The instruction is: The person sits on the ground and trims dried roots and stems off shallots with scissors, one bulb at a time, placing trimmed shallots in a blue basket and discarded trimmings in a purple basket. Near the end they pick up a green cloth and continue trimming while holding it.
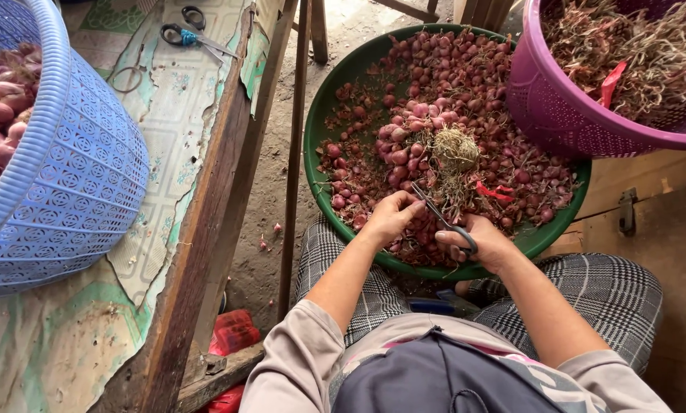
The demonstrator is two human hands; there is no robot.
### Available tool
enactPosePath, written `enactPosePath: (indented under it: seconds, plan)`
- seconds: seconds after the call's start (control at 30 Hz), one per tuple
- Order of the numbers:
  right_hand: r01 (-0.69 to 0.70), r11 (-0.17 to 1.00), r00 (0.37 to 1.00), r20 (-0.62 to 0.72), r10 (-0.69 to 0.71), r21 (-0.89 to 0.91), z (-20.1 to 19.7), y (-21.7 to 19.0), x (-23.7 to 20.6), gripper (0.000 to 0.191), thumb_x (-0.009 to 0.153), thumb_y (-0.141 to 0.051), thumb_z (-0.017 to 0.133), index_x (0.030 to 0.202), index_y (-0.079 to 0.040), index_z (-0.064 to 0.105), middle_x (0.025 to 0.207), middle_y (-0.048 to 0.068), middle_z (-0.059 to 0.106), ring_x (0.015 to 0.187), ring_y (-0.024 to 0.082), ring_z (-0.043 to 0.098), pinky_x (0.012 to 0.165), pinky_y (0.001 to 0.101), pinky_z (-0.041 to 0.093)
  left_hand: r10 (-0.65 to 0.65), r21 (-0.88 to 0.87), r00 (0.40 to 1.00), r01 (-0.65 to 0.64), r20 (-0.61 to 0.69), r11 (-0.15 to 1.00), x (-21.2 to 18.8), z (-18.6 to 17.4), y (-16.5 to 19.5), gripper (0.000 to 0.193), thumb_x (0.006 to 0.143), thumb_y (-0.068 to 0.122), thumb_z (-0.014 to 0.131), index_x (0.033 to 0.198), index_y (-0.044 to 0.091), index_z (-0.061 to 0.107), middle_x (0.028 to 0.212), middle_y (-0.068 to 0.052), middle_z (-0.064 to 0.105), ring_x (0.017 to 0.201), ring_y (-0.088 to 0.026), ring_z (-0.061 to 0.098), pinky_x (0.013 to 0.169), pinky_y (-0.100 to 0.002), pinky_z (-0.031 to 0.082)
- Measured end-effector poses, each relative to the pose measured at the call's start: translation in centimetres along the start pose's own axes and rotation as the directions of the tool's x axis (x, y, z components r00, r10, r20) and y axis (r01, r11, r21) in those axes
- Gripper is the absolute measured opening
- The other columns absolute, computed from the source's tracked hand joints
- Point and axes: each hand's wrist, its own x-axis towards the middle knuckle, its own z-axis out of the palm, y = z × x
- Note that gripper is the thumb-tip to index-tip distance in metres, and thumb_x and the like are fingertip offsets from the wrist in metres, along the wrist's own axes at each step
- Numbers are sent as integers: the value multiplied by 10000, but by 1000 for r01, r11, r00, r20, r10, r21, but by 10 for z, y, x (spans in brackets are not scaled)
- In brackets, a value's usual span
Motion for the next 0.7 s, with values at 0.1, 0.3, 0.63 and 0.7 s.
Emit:
enactPosePath:
  seconds: [0.1,0.3,0.63,0.7]
  plan:
    - [10,998,1000,-26,-11,-64,-6,5,0,506,685,-343,906,967,13,684,703,68,653,541,138,561,474,273,438,32,1,998,-32,59,999,0,0,-7,273,973,282,698,1103,41,688,987,-41,725,880,-115,635,782,-286,531]
    - [27,994,999,23,-25,-102,-29,16,-11,621,658,-348,885,1114,-16,626,705,78,700,603,152,671,555,285,525,125,47,982,-120,-139,992,0,8,-15,270,946,283,702,1049,33,690,973,-105,753,897,-191,689,808,-334,563]
    - [-8,989,984,174,33,-145,-62,27,-30,576,691,-388,874,1048,-21,609,725,58,667,660,154,662,592,295,528,405,527,905,-283,-131,802,-1,23,-6,296,800,229,823,917,9,663,867,-127,656,810,-271,631,724,-405,521]
    - [-37,986,975,212,72,-162,-60,26,-31,577,682,-385,876,1040,-18,613,737,49,680,654,150,658,572,299,514,141,234,980,-106,-140,966,-3,17,-11,277,820,243,790,949,23,682,750,-66,664,674,-156,614,621,-323,515]
